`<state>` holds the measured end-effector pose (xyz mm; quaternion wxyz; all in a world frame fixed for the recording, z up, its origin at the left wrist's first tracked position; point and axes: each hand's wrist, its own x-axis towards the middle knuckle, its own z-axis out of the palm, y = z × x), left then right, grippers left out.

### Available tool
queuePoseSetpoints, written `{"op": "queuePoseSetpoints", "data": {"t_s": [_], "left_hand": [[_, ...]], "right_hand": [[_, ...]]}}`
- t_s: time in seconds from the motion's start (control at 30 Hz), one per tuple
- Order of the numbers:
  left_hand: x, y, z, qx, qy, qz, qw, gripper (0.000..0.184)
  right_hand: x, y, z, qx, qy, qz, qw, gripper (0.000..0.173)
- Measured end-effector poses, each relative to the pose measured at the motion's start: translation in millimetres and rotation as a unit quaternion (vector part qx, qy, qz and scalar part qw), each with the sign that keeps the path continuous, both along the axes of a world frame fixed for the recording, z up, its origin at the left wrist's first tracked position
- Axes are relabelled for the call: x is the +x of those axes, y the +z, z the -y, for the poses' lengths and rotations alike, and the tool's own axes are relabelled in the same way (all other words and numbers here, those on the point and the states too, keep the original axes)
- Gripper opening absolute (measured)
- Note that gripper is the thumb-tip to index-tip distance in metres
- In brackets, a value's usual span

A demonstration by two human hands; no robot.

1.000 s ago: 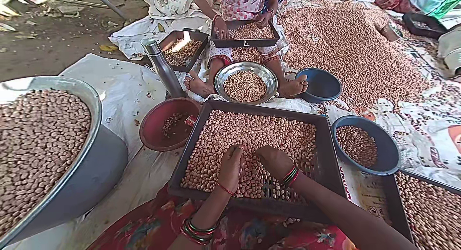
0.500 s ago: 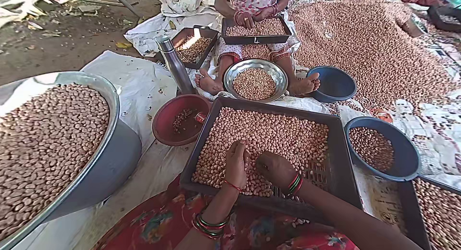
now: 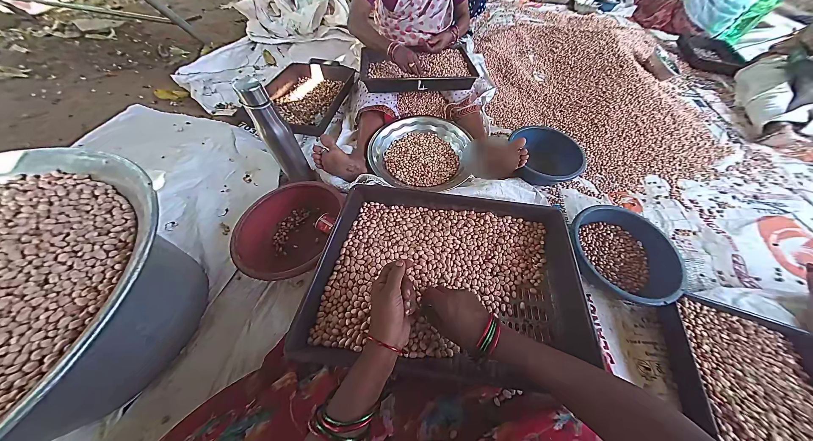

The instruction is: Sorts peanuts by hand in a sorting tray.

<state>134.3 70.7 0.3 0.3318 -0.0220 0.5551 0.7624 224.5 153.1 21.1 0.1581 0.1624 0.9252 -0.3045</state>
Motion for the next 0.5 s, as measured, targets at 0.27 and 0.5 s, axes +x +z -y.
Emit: {"op": "queuePoseSetpoints", "data": {"t_s": [0.27, 0.5], "left_hand": [[2.0, -0.7, 0.9, -0.074, -0.271, 0.122, 0.952, 0.054], [4.6, 4.7, -4.1, -0.087, -0.259, 0.128, 0.953, 0.040]], "right_hand": [[12.9, 56.6, -50.2, 0.055, -0.114, -0.057, 0.990, 0.037], [43.9, 8.3, -126.9, 0.173, -0.189, 0.164, 0.953, 0.037]]}}
